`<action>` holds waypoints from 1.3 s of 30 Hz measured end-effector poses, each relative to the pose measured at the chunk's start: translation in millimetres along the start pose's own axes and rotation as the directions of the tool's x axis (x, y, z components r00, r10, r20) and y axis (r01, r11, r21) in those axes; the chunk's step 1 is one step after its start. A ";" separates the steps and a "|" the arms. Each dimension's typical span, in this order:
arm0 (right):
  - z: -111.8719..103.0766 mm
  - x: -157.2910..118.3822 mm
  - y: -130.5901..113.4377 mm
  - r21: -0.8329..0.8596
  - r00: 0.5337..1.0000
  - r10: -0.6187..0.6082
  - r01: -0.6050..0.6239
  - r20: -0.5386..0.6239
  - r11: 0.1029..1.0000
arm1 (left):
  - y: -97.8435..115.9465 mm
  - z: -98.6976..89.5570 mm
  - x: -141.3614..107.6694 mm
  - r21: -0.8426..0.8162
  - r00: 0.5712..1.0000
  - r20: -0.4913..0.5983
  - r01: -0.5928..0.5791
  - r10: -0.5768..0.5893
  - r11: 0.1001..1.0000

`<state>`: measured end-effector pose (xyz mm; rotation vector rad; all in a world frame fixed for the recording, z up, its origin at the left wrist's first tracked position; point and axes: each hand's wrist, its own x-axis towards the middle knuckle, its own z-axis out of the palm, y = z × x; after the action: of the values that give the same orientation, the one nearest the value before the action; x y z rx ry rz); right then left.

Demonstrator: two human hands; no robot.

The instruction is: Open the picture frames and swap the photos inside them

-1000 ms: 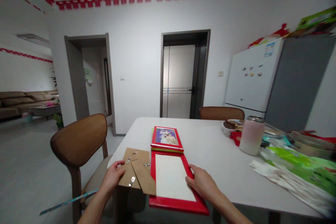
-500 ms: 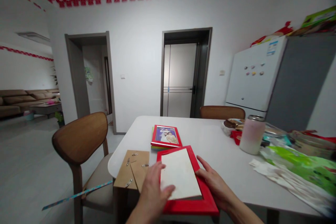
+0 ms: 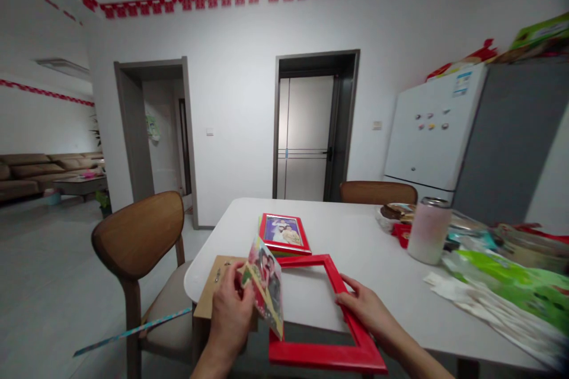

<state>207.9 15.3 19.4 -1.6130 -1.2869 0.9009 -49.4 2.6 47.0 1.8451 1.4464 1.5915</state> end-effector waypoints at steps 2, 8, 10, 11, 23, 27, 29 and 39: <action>-3.3 5.8 10.0 -0.218 0.997 -0.067 0.060 -0.024 0.974 | -25.1 -7.4 -6.1 -0.025 0.993 0.002 0.121 -0.121 0.992; -1.4 6.5 14.9 -0.600 0.978 -0.201 0.126 -0.059 0.790 | -66.6 -10.9 -31.5 0.149 0.974 0.089 0.195 -0.210 0.969; 0.6 6.4 14.7 -0.639 0.974 -0.218 0.129 -0.062 0.758 | -67.0 -12.6 -34.7 0.235 0.967 0.131 0.182 -0.217 0.955; 1.3 7.0 15.3 -0.652 0.973 -0.221 0.126 -0.065 0.748 | -65.8 -13.8 -35.6 0.273 0.966 0.147 0.168 -0.214 0.947; 9.8 1.1 11.1 -0.629 0.932 -0.347 0.210 -0.102 0.748 | -36.6 22.3 -41.4 0.300 0.817 0.555 -0.372 0.156 0.878; 27.4 -13.6 -14.0 -0.300 0.923 -0.380 0.347 -0.057 0.888 | -33.5 18.9 -24.2 0.214 0.894 0.388 -0.322 0.223 0.922; 42.8 -22.1 -26.9 -0.071 0.952 -0.305 0.306 0.036 0.949 | -25.2 13.3 -14.4 0.091 0.955 0.221 -0.222 0.198 0.971; 65.3 -23.6 -39.2 0.632 0.996 -0.080 0.031 0.049 0.775 | 13.7 55.2 -26.4 -0.782 0.932 0.218 0.344 -0.289 0.520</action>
<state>129.5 8.1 32.3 -1.0061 -0.9214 1.2070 8.4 -5.2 24.1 0.9875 0.7108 1.5811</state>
